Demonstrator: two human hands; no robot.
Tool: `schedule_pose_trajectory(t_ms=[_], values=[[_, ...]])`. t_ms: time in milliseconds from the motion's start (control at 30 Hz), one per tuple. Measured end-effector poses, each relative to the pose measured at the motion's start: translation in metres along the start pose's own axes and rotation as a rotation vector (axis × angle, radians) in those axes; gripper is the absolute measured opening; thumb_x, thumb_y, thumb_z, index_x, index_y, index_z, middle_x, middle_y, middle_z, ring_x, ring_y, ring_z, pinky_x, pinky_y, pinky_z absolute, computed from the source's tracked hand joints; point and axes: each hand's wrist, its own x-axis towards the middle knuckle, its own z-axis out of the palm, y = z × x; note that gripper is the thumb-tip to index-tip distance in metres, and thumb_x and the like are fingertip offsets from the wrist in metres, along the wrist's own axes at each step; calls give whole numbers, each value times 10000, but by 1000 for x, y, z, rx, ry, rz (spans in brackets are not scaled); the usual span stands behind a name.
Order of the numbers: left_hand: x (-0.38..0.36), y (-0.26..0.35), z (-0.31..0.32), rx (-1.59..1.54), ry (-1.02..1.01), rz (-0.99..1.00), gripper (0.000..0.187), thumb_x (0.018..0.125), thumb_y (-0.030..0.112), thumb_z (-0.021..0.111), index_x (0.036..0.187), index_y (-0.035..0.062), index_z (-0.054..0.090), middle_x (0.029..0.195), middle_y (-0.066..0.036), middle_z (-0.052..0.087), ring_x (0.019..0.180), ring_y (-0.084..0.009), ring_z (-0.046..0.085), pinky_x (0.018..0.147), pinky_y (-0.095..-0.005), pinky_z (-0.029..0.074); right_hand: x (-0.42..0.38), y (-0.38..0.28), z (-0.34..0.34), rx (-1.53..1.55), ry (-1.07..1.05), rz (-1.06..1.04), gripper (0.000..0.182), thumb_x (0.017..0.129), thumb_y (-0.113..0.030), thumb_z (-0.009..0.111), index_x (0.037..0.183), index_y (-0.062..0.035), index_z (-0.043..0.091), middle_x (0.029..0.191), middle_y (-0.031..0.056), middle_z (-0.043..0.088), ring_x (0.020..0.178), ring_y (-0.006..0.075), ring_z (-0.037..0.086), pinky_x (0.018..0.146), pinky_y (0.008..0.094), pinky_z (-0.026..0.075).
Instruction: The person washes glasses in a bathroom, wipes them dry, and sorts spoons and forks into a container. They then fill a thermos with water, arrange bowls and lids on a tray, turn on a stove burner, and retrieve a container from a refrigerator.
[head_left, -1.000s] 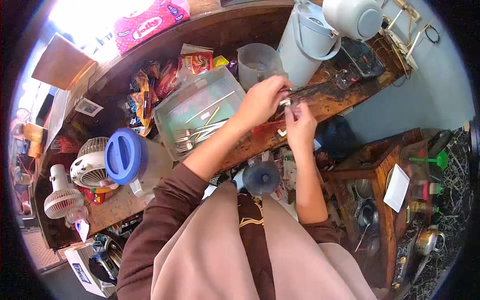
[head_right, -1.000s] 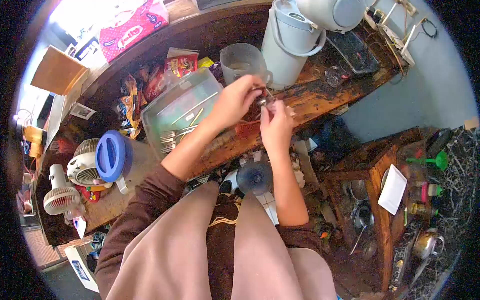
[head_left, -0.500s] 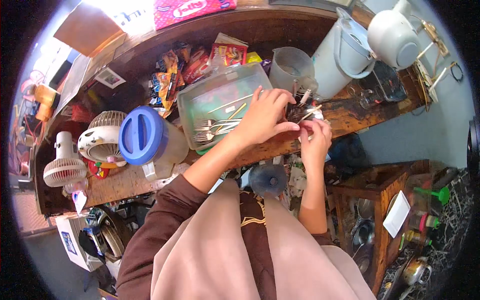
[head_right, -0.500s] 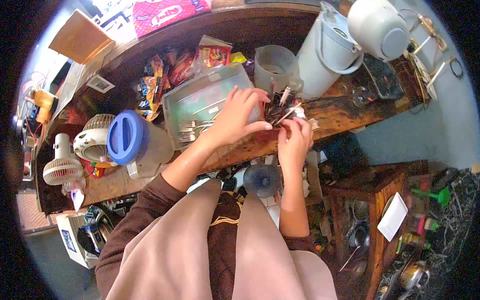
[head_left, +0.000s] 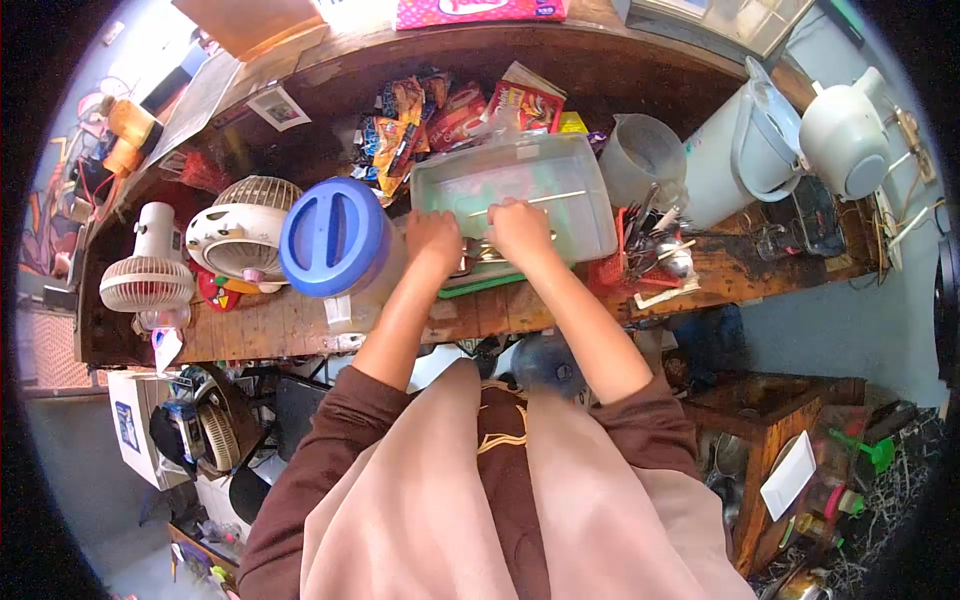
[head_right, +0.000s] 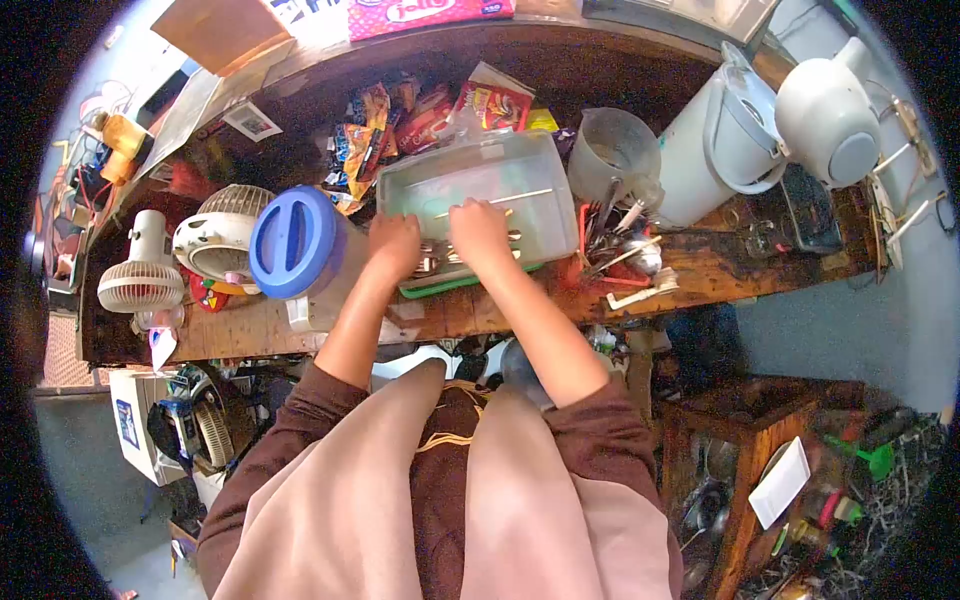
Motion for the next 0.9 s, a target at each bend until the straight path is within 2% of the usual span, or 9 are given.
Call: schedule_pose_trajectory(t_ms=[33,133,267,367,567,600,767,800,900], values=[[1,2,4,1,2,-7,214,792,161,436,923,57,569,912,-122,588,928,-283,540,922,-421,289,7,2,9,-97,-139,1,138,650,-125,610,778,-72,613,802,106,586,789,278,577,685,392,464],[3,4,13,26,162,-18,216,790,144,424,901,22,563,882,-150,593,857,-276,548,941,-425,250,16,17,21,-228,-69,-6,157,704,-106,490,722,-77,644,767,115,616,747,278,594,643,385,478],[6,8,10,-25,169,-52,180,768,115,423,868,26,543,757,-166,597,807,-287,572,930,-445,272,14,43,12,-162,-27,60,162,712,-95,481,732,-58,637,780,137,611,751,303,591,656,392,480],[12,9,17,-84,148,-68,207,757,122,445,750,9,618,713,-156,617,792,-297,572,945,-464,226,13,52,13,-101,-70,139,117,688,-182,605,746,-83,588,779,141,591,760,317,576,648,416,454],[13,7,11,-153,233,-10,192,750,160,482,722,57,642,664,-160,610,765,-294,581,940,-476,235,5,45,-6,56,48,206,123,729,-174,582,791,-78,538,774,135,583,736,330,566,626,437,435],[13,6,4,-220,206,-27,157,746,182,528,764,63,628,668,-146,613,716,-290,590,900,-449,295,4,41,-13,54,51,211,123,729,-174,582,791,-78,538,774,135,583,736,330,566,626,437,435],[9,4,-30,-605,240,-167,183,691,171,662,806,41,606,670,-112,623,611,-216,603,691,-345,446,-8,27,-51,365,458,137,130,745,-93,599,809,-42,498,734,127,573,690,292,569,598,355,442],[8,3,-36,-805,359,-171,210,669,188,686,802,43,613,670,-119,625,623,-205,612,648,-311,459,-15,22,-65,359,465,142,130,745,-93,599,809,-42,498,734,127,573,690,292,569,598,355,442],[-6,13,-78,-1120,495,-109,194,669,126,705,791,21,597,678,-92,628,649,-131,604,623,-235,456,-48,8,-110,727,730,291,140,755,-42,597,854,-5,504,742,98,566,695,162,563,647,264,447]])
